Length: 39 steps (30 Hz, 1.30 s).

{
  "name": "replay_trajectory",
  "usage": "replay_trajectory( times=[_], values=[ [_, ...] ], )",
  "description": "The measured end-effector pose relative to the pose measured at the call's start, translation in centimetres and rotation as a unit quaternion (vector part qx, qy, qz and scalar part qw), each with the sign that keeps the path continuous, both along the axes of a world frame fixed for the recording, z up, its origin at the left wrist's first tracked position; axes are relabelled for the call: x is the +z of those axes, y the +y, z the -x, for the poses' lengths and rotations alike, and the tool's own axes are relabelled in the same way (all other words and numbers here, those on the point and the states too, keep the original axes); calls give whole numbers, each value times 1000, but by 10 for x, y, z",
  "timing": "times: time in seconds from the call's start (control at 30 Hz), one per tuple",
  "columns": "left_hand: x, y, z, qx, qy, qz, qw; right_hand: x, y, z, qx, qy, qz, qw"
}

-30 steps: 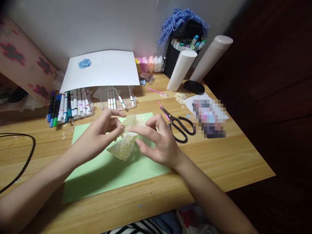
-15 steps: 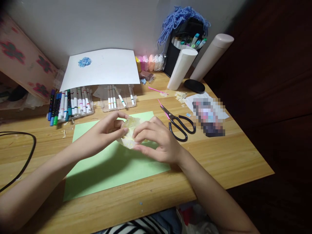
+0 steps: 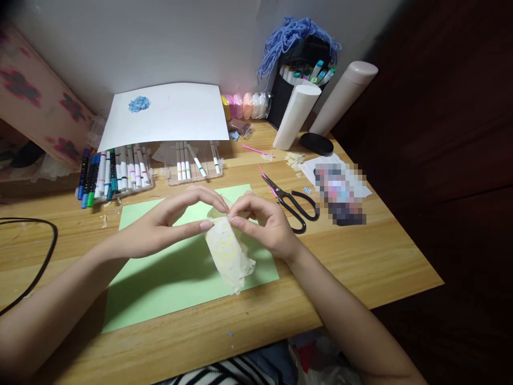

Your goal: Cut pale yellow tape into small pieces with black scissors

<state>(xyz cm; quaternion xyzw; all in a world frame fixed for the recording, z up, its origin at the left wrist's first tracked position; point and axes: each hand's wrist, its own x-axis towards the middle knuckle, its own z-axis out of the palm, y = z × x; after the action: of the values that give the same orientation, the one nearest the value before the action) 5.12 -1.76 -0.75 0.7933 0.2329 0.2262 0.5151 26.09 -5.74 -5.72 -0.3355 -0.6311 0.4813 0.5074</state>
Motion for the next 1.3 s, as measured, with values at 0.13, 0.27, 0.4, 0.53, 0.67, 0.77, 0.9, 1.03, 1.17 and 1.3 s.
replay_trajectory(
  times=[0.13, 0.27, 0.4, 0.53, 0.67, 0.77, 0.9, 1.03, 1.17, 1.3],
  values=[
    [-5, -1, -3, 13, -11, 56, 998, -2, -1, 2, 21, 45, 56, 997],
    [-5, -1, -5, -4, 12, 66, 998, -1, -2, 4, 35, 71, 76, 994],
    [-3, -1, -4, -15, 26, 68, 997, -1, -1, 3, 59, 65, 64, 994],
    [-3, -1, -3, -22, 30, 62, 997, 0, 0, 5, 60, 64, 42, 995],
    [-3, -1, -3, -28, 23, 61, 997, 1, -1, 8, 77, 85, 42, 992],
    [-7, 0, -3, -31, 0, 86, 996, 0, -2, 9, 67, 82, 75, 992],
    [-17, 1, -4, -7, -49, 167, 985, 1, -3, 9, 35, 69, 110, 991],
    [-29, 0, -8, 42, -82, 238, 967, 2, -2, 10, 11, 65, 116, 991],
    [-37, -3, -11, 82, -88, 288, 950, 1, -1, 13, 16, 46, 149, 988],
    [-44, -4, -14, 134, -106, 310, 935, 0, 0, 17, -15, 22, 134, 991]
  ],
)
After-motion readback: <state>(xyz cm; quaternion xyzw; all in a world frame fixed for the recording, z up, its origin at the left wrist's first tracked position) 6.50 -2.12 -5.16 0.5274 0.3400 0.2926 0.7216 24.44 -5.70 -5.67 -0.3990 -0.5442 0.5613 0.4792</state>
